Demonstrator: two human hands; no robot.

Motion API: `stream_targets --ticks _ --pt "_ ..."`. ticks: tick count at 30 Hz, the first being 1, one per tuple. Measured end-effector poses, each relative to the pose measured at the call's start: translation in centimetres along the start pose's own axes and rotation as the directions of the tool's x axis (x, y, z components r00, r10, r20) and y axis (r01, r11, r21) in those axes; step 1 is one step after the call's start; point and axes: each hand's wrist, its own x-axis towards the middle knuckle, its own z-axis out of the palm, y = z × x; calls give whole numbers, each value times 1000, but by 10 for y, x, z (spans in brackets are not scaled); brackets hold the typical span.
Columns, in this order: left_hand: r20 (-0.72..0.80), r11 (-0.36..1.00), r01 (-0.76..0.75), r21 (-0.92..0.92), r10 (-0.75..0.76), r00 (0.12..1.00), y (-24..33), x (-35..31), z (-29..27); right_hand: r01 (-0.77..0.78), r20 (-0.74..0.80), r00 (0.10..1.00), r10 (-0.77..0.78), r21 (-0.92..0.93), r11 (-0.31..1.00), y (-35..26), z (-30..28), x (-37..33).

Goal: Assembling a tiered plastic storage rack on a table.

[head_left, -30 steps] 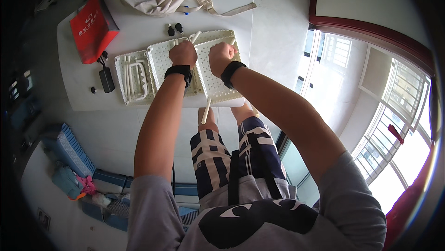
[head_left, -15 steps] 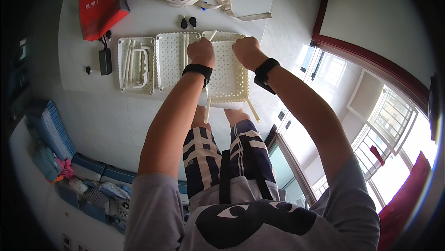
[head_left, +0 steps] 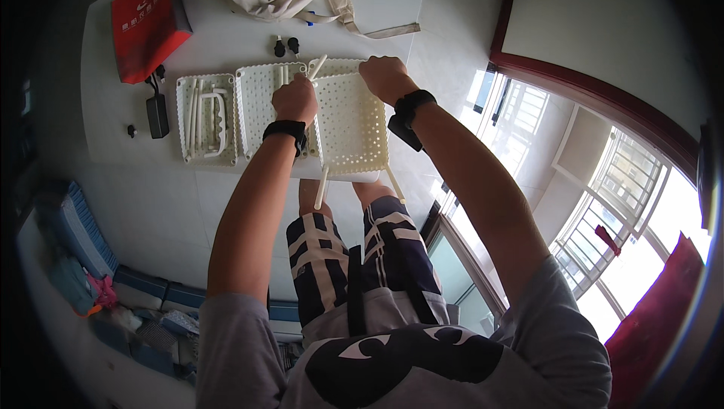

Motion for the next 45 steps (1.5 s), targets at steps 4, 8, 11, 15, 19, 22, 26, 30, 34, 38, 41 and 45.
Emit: stream_targets --ticks 4,8,11,15,19,22,26,30,34,38,41,45 --pt "-22 999 -38 -28 38 999 -2 5 -2 -67 58 996 66 2 998 -13 9 -13" --pt "-76 998 -66 -19 64 995 -12 -2 3 -121 -79 987 138 191 974 -5 19 -27" --pt "-85 997 -73 13 74 994 -12 -4 3 -207 -118 954 275 403 891 5 28 -38" --pt "-98 990 -103 94 113 989 -2 -1 8 -234 -43 960 275 410 881 -19 18 -23" --pt "-47 981 -116 152 125 991 6 7 8 -259 -55 951 306 402 878 -22 24 -14" --pt "15 966 -148 211 149 989 6 17 4 -252 6 965 262 304 919 -19 25 -10" --pt "38 947 -147 287 142 989 -1 35 1 -252 -58 951 303 420 872 -16 19 -3" --pt "62 923 -194 333 184 981 24 36 6 -280 -66 944 323 360 890 -8 32 5" --pt "97 933 -163 321 138 986 11 40 -1 -253 33 965 259 370 894 -19 20 7" --pt "169 944 -135 301 86 982 6 49 -9 -194 14 980 199 303 933 -12 18 5" --pt "216 946 -123 301 58 975 3 53 -12 -164 -80 976 202 343 925 0 19 4" --pt "297 945 -144 295 52 953 15 50 -13 -238 -6 968 250 289 927 -1 33 -3"
